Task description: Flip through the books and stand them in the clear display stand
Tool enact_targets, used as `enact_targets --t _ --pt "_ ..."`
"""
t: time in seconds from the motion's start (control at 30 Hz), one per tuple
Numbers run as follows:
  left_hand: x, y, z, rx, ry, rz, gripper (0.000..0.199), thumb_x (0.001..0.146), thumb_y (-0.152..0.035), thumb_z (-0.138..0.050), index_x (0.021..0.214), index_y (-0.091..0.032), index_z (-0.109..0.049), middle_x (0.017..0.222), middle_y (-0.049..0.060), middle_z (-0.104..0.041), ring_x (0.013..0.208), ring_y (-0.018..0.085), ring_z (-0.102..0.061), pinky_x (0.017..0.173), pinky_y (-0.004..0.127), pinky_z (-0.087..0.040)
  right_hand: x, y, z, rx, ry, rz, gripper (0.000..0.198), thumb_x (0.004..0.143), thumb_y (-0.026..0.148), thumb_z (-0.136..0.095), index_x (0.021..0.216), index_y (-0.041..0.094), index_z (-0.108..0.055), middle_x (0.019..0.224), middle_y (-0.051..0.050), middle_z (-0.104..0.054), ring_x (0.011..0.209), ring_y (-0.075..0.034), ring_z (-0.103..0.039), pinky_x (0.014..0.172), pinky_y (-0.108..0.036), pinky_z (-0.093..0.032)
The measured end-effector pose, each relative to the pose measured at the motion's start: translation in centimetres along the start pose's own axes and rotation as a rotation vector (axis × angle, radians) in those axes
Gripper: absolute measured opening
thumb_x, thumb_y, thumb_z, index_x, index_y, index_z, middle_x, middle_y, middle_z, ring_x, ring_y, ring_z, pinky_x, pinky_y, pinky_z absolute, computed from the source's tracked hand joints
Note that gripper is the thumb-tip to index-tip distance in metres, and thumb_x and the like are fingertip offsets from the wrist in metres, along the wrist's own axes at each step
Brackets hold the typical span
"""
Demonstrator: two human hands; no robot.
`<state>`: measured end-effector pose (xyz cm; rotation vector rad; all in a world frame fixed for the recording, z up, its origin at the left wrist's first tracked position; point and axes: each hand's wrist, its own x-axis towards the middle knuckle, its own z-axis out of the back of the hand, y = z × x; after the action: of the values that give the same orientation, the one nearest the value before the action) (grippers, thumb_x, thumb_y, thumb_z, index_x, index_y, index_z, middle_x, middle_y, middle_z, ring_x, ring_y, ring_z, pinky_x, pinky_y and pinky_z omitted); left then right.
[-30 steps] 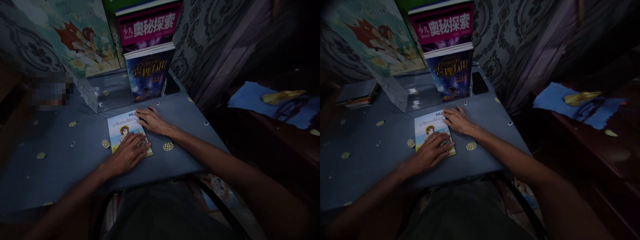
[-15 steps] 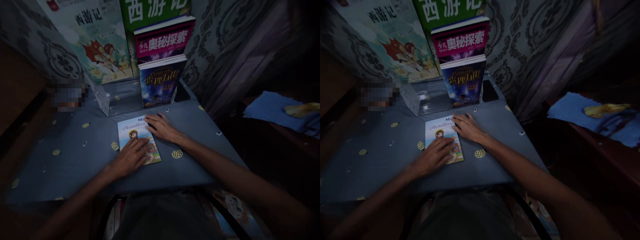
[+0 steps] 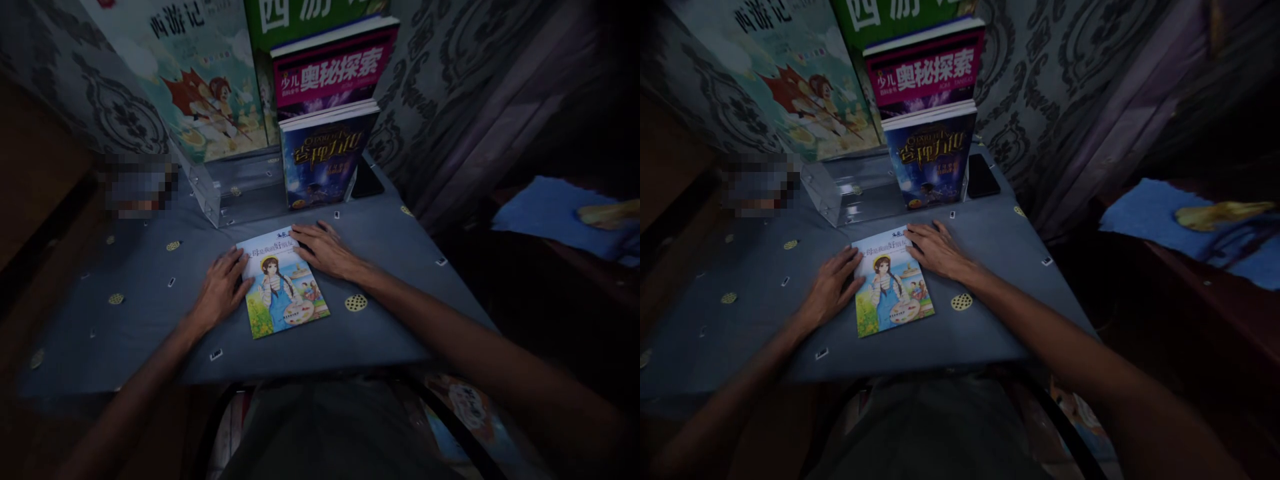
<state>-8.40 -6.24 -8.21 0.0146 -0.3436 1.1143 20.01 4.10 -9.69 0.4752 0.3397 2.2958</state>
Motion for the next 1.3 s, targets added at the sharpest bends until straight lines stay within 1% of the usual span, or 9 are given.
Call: enact_targets --t 0.2,0.33,0.5,0.63,0.7,0.83,0.93,1.03,1.3 --pt "-4.4 -6.1 0.4 0.045 0.060 -0.189 0.074 0.098 -0.059 -0.051 0.156 -0.016 -0.035 0.154 0.018 -0.050 0.149 0.034 -0.037 0.119 0.056 -0.036 0.0 0.2 0.1 0.013 -0.001 -0.012 0.044 0.102 0.030 -0.047 0.142 0.017 -0.058 0.154 -0.016 -0.052 0.141 -0.030 -0.050 0.121 -0.060 -0.027" --pt "-5.0 -7.4 0.1 0.100 0.103 -0.165 0.062 0.102 -0.047 -0.050 0.154 -0.016 -0.039 0.153 0.017 -0.053 0.148 0.031 -0.041 0.121 0.055 -0.032 0.0 0.0 0.2 0.050 -0.008 -0.022 0.043 0.100 0.030 -0.051 0.139 0.016 -0.060 0.157 -0.017 -0.048 0.146 -0.030 -0.044 0.122 -0.058 -0.026" --pt "-4.2 -3.5 2.4 0.120 0.233 -0.224 0.050 0.104 -0.038 -0.047 0.152 -0.023 -0.044 0.153 0.012 -0.054 0.147 0.026 -0.043 0.120 0.056 -0.034 0.1 -0.8 0.4 0.129 -0.022 0.007 0.040 0.098 0.033 -0.054 0.135 0.017 -0.062 0.155 -0.017 -0.050 0.146 -0.030 -0.044 0.121 -0.057 -0.028" --pt "-4.2 1.1 5.5 0.137 0.377 -0.146 0.054 0.102 -0.030 -0.046 0.155 -0.030 -0.040 0.157 0.011 -0.049 0.147 0.028 -0.044 0.115 0.058 -0.040 0.3 -0.9 1.1 0.211 -0.071 0.038 0.032 0.099 0.031 -0.052 0.122 0.017 -0.069 0.128 -0.015 -0.071 0.124 -0.030 -0.062 0.109 -0.053 -0.044" --pt "-3.7 1.9 6.3 0.143 0.402 -0.100 0.053 0.099 -0.025 -0.044 0.152 -0.029 -0.046 0.155 0.010 -0.051 0.143 0.028 -0.049 0.113 0.056 -0.043 0.3 -0.8 1.5 0.277 -0.085 0.055 0.031 0.100 0.031 -0.049 0.116 0.017 -0.072 0.115 -0.013 -0.075 0.112 -0.028 -0.066 0.100 -0.047 -0.049" --pt "-0.4 -2.0 5.5 0.165 0.351 0.006 0.037 0.100 -0.032 -0.047 0.131 -0.020 -0.063 0.139 0.013 -0.064 0.122 0.026 -0.065 0.103 0.042 -0.054 0.1 -0.5 1.6 0.340 -0.110 0.064 0.033 0.102 0.029 -0.046 0.116 0.018 -0.073 0.112 -0.010 -0.076 0.106 -0.025 -0.067 0.098 -0.044 -0.049" --pt "3.1 -7.2 3.6 0.268 0.272 0.119 0.031 0.099 -0.039 -0.054 0.119 -0.017 -0.065 0.130 0.015 -0.067 0.115 0.028 -0.065 0.093 0.040 -0.058 -0.1 -0.6 1.2 0.349 -0.144 0.035 0.035 0.102 0.028 -0.045 0.124 0.018 -0.071 0.118 -0.010 -0.075 0.110 -0.025 -0.066 0.099 -0.043 -0.049" --pt "5.5 -10.6 2.1 0.375 0.298 0.182 0.032 0.098 -0.042 -0.055 0.110 -0.014 -0.065 0.119 0.017 -0.067 0.115 0.033 -0.062 0.080 0.042 -0.060 -0.2 -0.7 1.0 0.365 -0.175 0.009 0.037 0.102 0.027 -0.046 0.130 0.018 -0.068 0.124 -0.011 -0.074 0.114 -0.025 -0.066 0.102 -0.043 -0.048" --pt "6.9 -11.8 2.0 0.434 0.391 0.248 0.033 0.102 -0.030 -0.042 0.105 -0.010 -0.068 0.107 0.020 -0.070 0.105 0.033 -0.066 0.071 0.039 -0.058 -0.1 -0.8 1.1 0.436 -0.181 -0.016 0.036 0.103 0.029 -0.046 0.130 0.019 -0.068 0.128 -0.010 -0.073 0.118 -0.024 -0.067 0.105 -0.043 -0.048"
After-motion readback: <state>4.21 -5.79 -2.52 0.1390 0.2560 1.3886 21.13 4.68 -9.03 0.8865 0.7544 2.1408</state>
